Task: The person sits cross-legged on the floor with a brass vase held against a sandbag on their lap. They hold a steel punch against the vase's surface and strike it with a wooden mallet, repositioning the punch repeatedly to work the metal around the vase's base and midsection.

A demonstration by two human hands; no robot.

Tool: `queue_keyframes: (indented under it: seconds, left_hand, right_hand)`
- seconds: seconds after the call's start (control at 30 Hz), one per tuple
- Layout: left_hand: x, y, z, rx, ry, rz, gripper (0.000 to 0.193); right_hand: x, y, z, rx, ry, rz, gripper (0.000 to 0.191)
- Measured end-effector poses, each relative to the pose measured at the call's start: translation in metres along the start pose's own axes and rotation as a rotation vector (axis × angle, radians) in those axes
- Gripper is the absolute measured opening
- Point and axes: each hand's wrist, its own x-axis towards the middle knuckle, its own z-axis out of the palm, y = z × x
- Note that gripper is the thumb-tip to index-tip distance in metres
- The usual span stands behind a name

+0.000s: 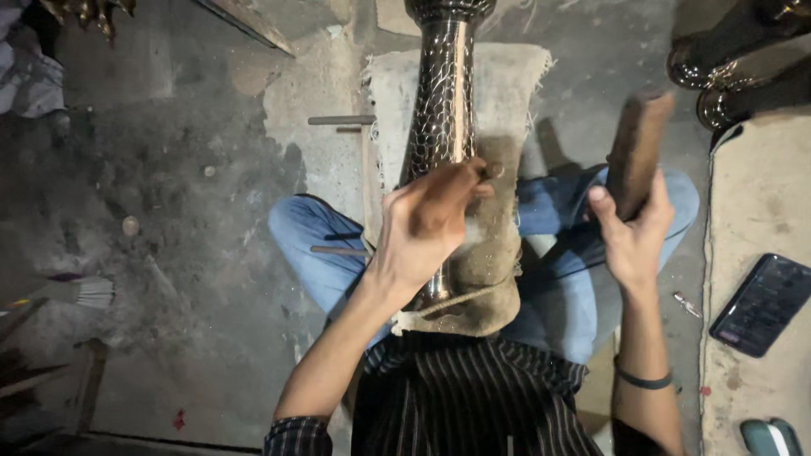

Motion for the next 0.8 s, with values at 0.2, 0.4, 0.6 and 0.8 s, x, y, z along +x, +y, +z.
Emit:
queue_keyframes:
  seconds: [0.2, 0.4, 0.6, 0.8]
  left_hand:
    - [0.000, 0.004, 0.005, 0.168, -0.014, 0.130, 0.047]
    - [-0.008, 0.016, 0.000, 0.057, -0.024, 0.055, 0.041]
    - [0.002, 0.026, -0.008, 0.006, -0.094, 0.032, 0.044]
    - [0.020, 0.039, -0.018, 0.033, -0.363, -0.139, 0.059]
  right_hand:
    - [0.032, -0.104, -0.038, -0.369, -0.049, -0.514, 0.043]
    - [0.034, -0.161, -0.044, -0.635, -0.201, -0.589, 0.048]
    - [0.033, -0.174, -0.056, -0.628, -0.204, -0.709, 0.049]
    - [0.018, -0.140, -0.058, -0.546, -0.149, -0.424, 0.050]
